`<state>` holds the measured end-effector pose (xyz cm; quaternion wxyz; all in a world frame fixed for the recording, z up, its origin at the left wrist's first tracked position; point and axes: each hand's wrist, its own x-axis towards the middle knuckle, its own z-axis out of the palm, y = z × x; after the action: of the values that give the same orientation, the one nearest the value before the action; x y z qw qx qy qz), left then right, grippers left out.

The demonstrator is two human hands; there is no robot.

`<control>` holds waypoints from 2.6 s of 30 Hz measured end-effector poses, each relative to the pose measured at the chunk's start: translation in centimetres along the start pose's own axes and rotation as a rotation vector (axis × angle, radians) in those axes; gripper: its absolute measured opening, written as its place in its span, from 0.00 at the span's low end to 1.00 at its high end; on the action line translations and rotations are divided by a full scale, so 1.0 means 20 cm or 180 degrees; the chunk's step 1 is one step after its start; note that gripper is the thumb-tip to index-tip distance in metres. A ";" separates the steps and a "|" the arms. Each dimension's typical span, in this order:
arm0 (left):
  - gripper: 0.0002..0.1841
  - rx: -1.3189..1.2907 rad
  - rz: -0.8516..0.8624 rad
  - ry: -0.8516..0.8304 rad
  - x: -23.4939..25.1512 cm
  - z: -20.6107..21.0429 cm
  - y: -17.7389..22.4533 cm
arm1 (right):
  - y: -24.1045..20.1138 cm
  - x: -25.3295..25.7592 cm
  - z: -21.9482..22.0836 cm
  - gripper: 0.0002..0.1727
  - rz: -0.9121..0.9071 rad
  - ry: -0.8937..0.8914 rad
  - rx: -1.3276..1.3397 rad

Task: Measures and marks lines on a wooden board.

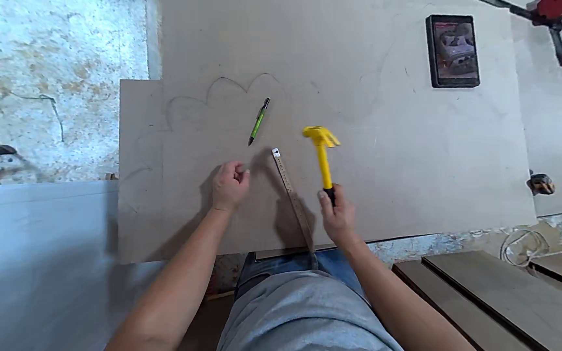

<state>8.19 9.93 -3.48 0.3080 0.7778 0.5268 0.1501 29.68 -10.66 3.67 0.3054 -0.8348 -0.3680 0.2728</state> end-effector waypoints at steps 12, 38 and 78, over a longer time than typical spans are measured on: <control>0.23 0.0849 -0.0767 -0.1522 0.80 -0.01 0.45 | 0.62 -0.11 -0.57 0.23 0.1883 0.0543 -0.0377; 0.14 -0.0874 0.0380 -0.0922 0.27 -0.19 0.46 | 0.15 -0.24 0.07 0.25 0.0866 -0.1767 -0.1372; 0.44 -0.2338 0.0191 -0.1803 0.31 -0.07 0.40 | 0.13 -0.28 0.00 0.19 0.0882 -0.1337 -0.1267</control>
<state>15.64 14.03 2.09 0.6903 0.6426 0.3111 0.1173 27.61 -16.57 3.16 0.0134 -0.8457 -0.3520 0.4008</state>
